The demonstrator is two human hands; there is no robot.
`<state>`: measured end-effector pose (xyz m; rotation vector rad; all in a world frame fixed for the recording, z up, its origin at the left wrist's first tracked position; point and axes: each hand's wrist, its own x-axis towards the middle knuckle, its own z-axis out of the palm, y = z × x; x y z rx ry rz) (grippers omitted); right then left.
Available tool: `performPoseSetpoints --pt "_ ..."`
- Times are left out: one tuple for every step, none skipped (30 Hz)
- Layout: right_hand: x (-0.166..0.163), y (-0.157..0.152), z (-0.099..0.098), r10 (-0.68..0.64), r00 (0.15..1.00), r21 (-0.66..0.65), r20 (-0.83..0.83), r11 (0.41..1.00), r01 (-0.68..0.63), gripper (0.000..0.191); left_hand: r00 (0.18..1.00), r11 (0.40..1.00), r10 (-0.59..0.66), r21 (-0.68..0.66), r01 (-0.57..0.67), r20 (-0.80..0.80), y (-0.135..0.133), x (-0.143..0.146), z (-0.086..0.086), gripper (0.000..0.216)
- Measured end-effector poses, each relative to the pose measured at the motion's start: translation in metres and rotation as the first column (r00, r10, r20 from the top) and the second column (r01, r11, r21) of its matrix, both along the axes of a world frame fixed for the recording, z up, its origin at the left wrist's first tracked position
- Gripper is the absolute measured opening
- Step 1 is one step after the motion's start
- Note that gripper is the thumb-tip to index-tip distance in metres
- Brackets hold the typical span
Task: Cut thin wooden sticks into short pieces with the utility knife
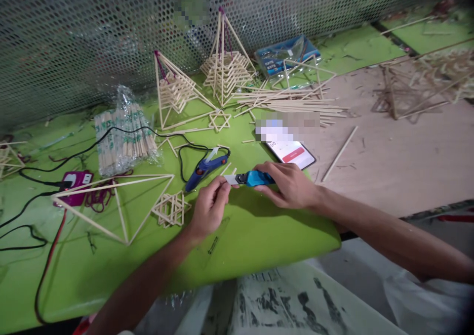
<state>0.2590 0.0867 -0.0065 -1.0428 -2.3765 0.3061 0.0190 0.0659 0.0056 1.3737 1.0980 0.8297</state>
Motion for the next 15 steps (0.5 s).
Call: performPoseSetpoints --pt "-0.0002 -0.0002 -0.0006 0.002 1.000 0.000 -0.002 1.000 -0.002 0.033 1.000 1.000 0.002 0.006 -0.002 0.001 0.0001 -0.0001 -0.0002 0.028" --pt "-0.0004 -0.0003 -0.0009 0.002 1.000 0.003 -0.005 1.000 -0.002 0.033 1.000 1.000 0.006 0.010 -0.006 0.003 0.0001 -0.0002 -0.0005 0.028" --pt "-0.0006 -0.0003 -0.0011 0.001 1.000 0.008 -0.007 1.000 -0.001 0.033 1.000 1.000 0.008 0.013 -0.008 -0.001 0.0000 -0.0004 -0.0009 0.028" --pt "-0.0008 -0.0004 -0.0012 0.001 1.000 0.016 -0.008 1.000 -0.001 0.033 1.000 1.000 0.010 0.020 -0.009 -0.010 -0.0001 -0.0006 -0.0012 0.029" --pt "-0.0008 -0.0004 -0.0014 0.002 1.000 0.025 -0.007 1.000 -0.002 0.033 1.000 0.999 0.008 0.033 -0.008 -0.023 -0.0002 -0.0008 -0.0014 0.029" --pt "-0.0008 -0.0004 -0.0016 0.004 1.000 0.036 -0.005 0.999 -0.004 0.033 0.999 0.999 0.007 0.050 -0.005 -0.038 -0.0004 -0.0009 -0.0014 0.029" --pt "-0.0007 -0.0003 -0.0020 0.005 1.000 0.050 -0.004 0.999 -0.005 0.033 0.999 0.998 0.006 0.067 -0.003 -0.052 -0.0006 -0.0010 -0.0013 0.030" --pt "-0.0005 -0.0002 -0.0026 0.005 1.000 0.066 0.001 0.998 -0.005 0.033 0.998 0.997 0.006 0.082 0.000 -0.065 -0.0008 -0.0011 -0.0009 0.030" --pt "-0.0002 0.0000 -0.0033 0.002 1.000 0.085 0.009 0.996 -0.002 0.033 0.997 0.995 0.005 0.095 0.002 -0.075 -0.0009 -0.0010 -0.0004 0.030" --pt "0.0001 0.0001 -0.0039 -0.004 1.000 0.104 0.019 0.995 0.002 0.033 0.997 0.995 0.005 0.104 0.004 -0.082 -0.0011 -0.0008 0.0004 0.030" --pt "0.0004 0.0003 -0.0043 -0.010 1.000 0.124 0.029 0.992 0.006 0.033 0.996 0.994 0.006 0.108 0.004 -0.088 -0.0013 -0.0005 0.0012 0.030" --pt "0.0007 0.0005 -0.0045 -0.015 0.999 0.142 0.039 0.990 0.009 0.033 0.996 0.994 0.007 0.111 0.003 -0.091 -0.0016 -0.0001 0.0021 0.030" --pt "0.0010 0.0007 -0.0043 -0.019 0.999 0.157 0.048 0.987 0.011 0.033 0.996 0.994 0.008 0.112 0.002 -0.092 -0.0020 0.0004 0.0031 0.030" --pt "0.0012 0.0008 -0.0037 -0.023 0.998 0.169 0.056 0.986 0.013 0.032 0.996 0.994 0.010 0.110 0.001 -0.091 -0.0025 0.0009 0.0042 0.030" --pt "0.0014 0.0008 -0.0028 -0.028 0.998 0.179 0.062 0.984 0.016 0.032 0.996 0.994 0.012 0.107 -0.002 -0.088 -0.0031 0.0015 0.0052 0.029"
